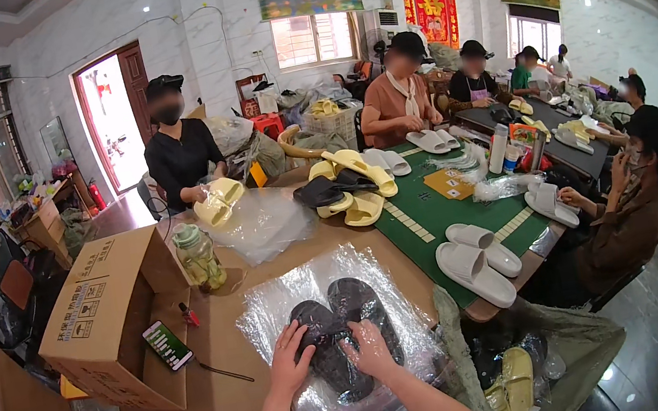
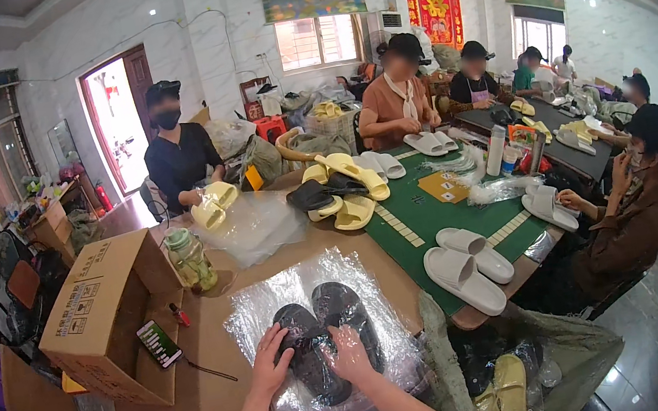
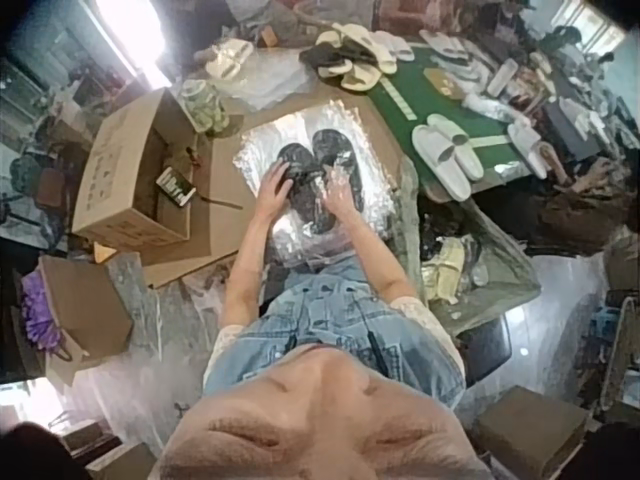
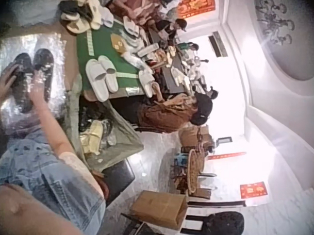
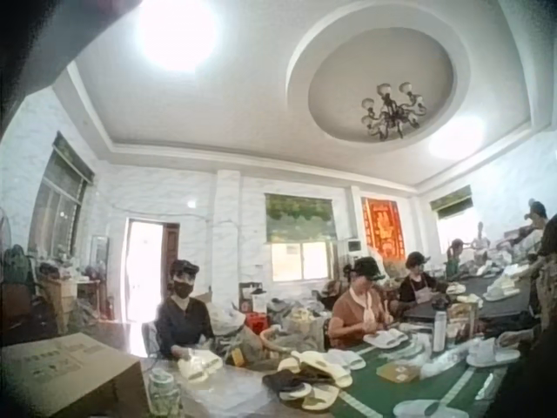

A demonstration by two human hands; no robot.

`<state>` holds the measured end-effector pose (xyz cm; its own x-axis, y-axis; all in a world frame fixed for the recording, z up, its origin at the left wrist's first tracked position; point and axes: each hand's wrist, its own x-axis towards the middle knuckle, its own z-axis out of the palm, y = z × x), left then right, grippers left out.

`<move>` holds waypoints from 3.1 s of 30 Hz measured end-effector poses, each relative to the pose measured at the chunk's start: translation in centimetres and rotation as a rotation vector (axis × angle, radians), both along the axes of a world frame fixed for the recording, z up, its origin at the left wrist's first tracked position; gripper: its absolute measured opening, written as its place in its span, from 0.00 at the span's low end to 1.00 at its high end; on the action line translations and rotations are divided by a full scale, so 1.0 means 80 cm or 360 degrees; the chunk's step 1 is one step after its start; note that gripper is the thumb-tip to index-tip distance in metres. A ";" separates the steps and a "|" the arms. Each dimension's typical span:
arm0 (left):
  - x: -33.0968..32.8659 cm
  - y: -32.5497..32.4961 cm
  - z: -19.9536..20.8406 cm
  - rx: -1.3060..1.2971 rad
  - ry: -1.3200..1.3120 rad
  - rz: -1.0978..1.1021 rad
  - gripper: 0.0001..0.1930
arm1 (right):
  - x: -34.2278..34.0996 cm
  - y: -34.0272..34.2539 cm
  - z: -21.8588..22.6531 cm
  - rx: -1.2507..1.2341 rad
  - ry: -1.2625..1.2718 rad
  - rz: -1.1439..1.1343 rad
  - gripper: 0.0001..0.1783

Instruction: The person sits at a table in a workshop and wraps pairs of slippers in bubble wrap. They handle multiple pairs of black, white, and yellow slippers, placing them on a sheet of bubble wrap, folding the wrap around them, and setting the wrapped units aside.

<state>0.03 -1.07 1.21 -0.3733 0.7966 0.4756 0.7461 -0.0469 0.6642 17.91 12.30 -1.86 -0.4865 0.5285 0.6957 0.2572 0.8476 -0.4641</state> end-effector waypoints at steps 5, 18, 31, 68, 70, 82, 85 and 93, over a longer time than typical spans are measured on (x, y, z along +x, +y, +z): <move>0.001 -0.001 0.000 0.0018 -0.0007 0.0003 0.26 | 0.001 -0.001 0.000 -0.0022 -0.0001 0.0017 0.26; 0.001 -0.001 0.000 0.0008 -0.0010 -0.0014 0.26 | 0.003 -0.004 0.011 -0.0094 -0.0009 0.0033 0.26; -0.002 0.001 -0.004 0.0027 0.0005 -0.0010 0.26 | 0.000 0.000 -0.002 0.0002 0.0035 0.0000 0.25; -0.003 0.000 -0.007 0.0019 0.0005 -0.0007 0.26 | 0.001 0.003 -0.004 0.0020 -0.0017 -0.0010 0.26; -0.003 0.001 -0.007 0.0014 0.0010 -0.0003 0.26 | 0.000 0.005 -0.004 0.0021 -0.0007 -0.0015 0.26; -0.002 -0.001 -0.005 0.0025 -0.0001 -0.0011 0.26 | -0.001 0.003 -0.005 0.0031 0.0011 -0.0019 0.25; -0.002 0.002 -0.006 0.0015 -0.0031 -0.0019 0.26 | 0.000 0.003 -0.004 0.0034 0.0034 -0.0003 0.24; -0.001 0.000 -0.003 0.0028 -0.0006 -0.0008 0.26 | 0.000 0.002 0.003 0.0020 0.0036 0.0028 0.25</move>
